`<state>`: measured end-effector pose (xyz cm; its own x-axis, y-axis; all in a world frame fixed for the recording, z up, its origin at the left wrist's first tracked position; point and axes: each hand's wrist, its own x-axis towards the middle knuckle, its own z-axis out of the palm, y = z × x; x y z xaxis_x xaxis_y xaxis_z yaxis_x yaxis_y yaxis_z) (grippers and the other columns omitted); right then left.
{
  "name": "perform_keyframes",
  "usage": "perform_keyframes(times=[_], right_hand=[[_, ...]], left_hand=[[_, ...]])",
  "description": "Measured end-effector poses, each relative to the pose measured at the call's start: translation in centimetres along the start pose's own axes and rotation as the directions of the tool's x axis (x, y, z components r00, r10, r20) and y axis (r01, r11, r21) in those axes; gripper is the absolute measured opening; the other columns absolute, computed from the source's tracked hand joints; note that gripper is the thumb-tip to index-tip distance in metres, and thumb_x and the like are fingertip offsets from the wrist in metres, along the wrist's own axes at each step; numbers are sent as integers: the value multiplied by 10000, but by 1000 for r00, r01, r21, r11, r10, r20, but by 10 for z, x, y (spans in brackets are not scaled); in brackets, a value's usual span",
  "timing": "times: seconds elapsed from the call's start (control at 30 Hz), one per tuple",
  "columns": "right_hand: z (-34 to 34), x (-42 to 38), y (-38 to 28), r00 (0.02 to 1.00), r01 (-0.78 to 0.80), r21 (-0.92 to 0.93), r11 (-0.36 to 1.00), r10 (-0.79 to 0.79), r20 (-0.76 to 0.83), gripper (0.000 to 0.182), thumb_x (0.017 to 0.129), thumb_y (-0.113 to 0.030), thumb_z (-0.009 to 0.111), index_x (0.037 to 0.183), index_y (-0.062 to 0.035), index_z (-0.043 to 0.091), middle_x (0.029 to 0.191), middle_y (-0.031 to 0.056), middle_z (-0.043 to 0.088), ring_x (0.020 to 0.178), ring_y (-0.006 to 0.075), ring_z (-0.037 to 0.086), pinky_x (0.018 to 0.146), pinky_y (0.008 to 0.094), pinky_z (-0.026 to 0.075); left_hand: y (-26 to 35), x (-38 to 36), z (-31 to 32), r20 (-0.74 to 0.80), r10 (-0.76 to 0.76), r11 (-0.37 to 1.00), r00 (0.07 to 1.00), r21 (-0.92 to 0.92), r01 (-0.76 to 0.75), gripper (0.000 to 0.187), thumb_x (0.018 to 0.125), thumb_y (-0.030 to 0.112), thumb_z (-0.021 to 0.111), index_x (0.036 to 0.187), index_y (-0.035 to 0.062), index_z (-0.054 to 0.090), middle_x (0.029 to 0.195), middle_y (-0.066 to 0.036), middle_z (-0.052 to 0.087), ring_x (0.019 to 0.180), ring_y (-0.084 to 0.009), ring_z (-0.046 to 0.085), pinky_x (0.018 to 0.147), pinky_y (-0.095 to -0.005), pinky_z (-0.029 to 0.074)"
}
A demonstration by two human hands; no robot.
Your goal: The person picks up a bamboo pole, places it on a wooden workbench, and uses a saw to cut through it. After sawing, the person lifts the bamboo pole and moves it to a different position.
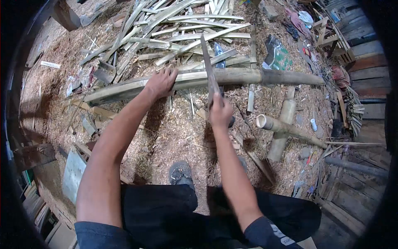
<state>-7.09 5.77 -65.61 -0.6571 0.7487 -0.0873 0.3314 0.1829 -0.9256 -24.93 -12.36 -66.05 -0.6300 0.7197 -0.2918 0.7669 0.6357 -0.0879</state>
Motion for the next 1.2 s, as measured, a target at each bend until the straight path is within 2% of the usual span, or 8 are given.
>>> perform_keyframes(times=[0.07, 0.17, 0.5, 0.63, 0.7, 0.73, 1.03, 1.2], right_hand=[[-4, 15, -10, 999, -2, -17, 1000, 3, 32, 600, 972, -553, 566, 732, -10, 656, 560, 44, 546, 511, 189, 528, 514, 377, 390], [-27, 11, -30, 999, -34, 364, 931, 46, -24, 522, 974, -506, 609, 863, 1, 667, 651, -17, 562, 541, 130, 480, 512, 327, 367], [-37, -21, -3, 983, 68, 133, 989, -44, -179, 457, 963, -441, 680, 818, -11, 627, 695, 42, 575, 642, 132, 526, 602, 335, 431], [-27, -26, 5, 984, 78, 73, 994, -65, -163, 423, 940, -404, 720, 813, -13, 618, 654, 22, 558, 603, 135, 516, 579, 333, 425], [-25, -30, 5, 989, 60, 85, 995, -48, -137, 393, 908, -365, 765, 819, -13, 615, 651, 11, 555, 607, 115, 496, 587, 315, 425], [-26, -32, 4, 990, 57, 86, 995, -45, -137, 393, 908, -365, 765, 819, -13, 615, 651, 11, 555, 607, 115, 496, 587, 315, 425], [-28, -29, 11, 994, 100, -116, 988, -104, -30, 290, 866, -269, 787, 944, -16, 667, 790, 113, 693, 724, 277, 682, 694, 404, 513], [-27, -14, 20, 981, 193, -146, 970, -186, 58, 333, 845, -257, 783, 999, -4, 631, 918, 210, 668, 863, 396, 660, 749, 495, 496]], left_hand=[[-1, 4, -4, -24, 16, 1000, 1000, 3, -15, 969, 745, 420, 844, 1466, 62, 303, 1318, -189, 517, 1228, -359, 557, 975, -539, 482], [-1, 0, -10, 14, -29, 996, 999, -79, 30, 955, 758, 439, 830, 1474, 86, 307, 1345, -177, 508, 1250, -358, 534, 999, -533, 467], [-19, -18, 5, -343, 7, 942, 939, -313, -121, 488, 992, 396, 582, 1377, 99, 535, 1349, -185, 562, 1229, -376, 562, 988, -488, 490], [-4, -28, -15, -360, 75, 963, 930, -216, -161, 448, 995, 396, 582, 1324, 92, 569, 1303, -180, 590, 1201, -353, 582, 981, -485, 498], [16, -35, -20, -125, 153, 965, 980, -194, -175, 435, 989, 400, 593, 1285, 82, 587, 1263, -167, 607, 1144, -320, 603, 969, -474, 501], [28, -38, -8, -264, 182, 956, 947, -177, -233, 454, 990, 416, 586, 1292, 77, 580, 1238, -148, 617, 1105, -285, 606, 964, -492, 492], [46, -19, -17, -211, 51, 983, 976, -160, -87, 719, 951, 501, 610, 1455, 43, 382, 1488, -220, 403, 1391, -360, 419, 1218, -548, 237], [8, -3, -38, -355, -117, 952, 927, -306, 3, 569, 926, 408, 674, 1342, 50, 524, 1418, -193, 498, 1345, -338, 457, 1172, -525, 312]])
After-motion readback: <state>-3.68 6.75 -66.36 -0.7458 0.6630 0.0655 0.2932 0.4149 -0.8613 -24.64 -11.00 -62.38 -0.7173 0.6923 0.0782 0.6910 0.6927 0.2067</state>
